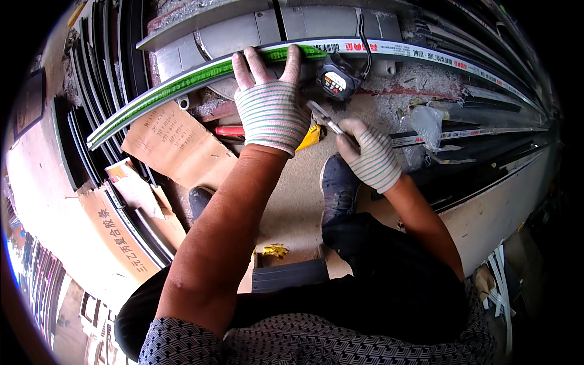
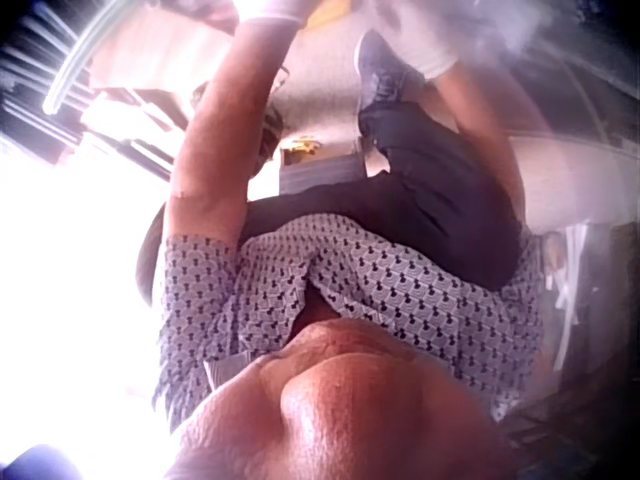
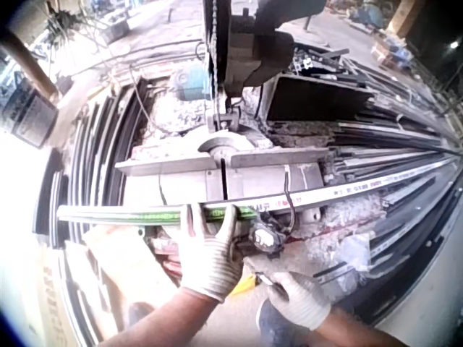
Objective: The person measures a long metal profile using a tape measure, marks the measurement with a marker, and then uses a miter saw to cut the profile. The person repeats this process for multiple profiles, measuring, marking, and cutting them to specific lengths.
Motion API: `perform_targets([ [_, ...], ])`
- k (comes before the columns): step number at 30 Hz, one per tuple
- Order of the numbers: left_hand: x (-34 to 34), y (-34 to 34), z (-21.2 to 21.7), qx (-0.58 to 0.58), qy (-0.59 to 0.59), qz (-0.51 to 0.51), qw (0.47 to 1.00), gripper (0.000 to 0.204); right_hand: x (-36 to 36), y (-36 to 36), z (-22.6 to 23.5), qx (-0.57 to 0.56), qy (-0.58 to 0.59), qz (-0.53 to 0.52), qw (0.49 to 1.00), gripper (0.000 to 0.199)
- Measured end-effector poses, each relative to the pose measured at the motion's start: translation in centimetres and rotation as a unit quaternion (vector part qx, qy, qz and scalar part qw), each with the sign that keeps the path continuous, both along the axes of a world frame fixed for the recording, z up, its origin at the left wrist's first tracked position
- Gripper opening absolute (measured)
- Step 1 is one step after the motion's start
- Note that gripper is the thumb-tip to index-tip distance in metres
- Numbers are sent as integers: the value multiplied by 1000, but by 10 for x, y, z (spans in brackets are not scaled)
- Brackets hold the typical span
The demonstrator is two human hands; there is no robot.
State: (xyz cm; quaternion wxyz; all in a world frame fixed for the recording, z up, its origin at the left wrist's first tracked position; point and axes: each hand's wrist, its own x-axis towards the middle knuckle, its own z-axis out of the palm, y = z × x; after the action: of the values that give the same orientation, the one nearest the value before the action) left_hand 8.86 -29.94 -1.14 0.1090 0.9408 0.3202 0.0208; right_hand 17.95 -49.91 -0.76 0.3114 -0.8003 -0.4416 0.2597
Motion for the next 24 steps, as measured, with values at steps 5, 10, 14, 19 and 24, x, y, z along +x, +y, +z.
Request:
perform_targets([
  [5, 1, 0, 2, -11, 2, 9, 1000, 68, 16, 28, 9, 60, -130, 46, 989, 18],
  [10, 1, 0, 2, -26, -20, 14, 999, 68, 20, 45, 26, 55, -61, 44, 996, 21],
  [14, -1, 2, 5, -35, -24, 13, 999, 75, 22, 53, 36, 41, 100, 4, 994, 22],
  [19, -1, 2, 6, -38, -24, 10, 999, 80, 20, 60, 41, 109, 269, -17, 957, 23],
  [24, 0, 2, 8, -42, -25, 9, 999, 80, 20, 65, 30, 84, 247, -35, 965, 20],
])
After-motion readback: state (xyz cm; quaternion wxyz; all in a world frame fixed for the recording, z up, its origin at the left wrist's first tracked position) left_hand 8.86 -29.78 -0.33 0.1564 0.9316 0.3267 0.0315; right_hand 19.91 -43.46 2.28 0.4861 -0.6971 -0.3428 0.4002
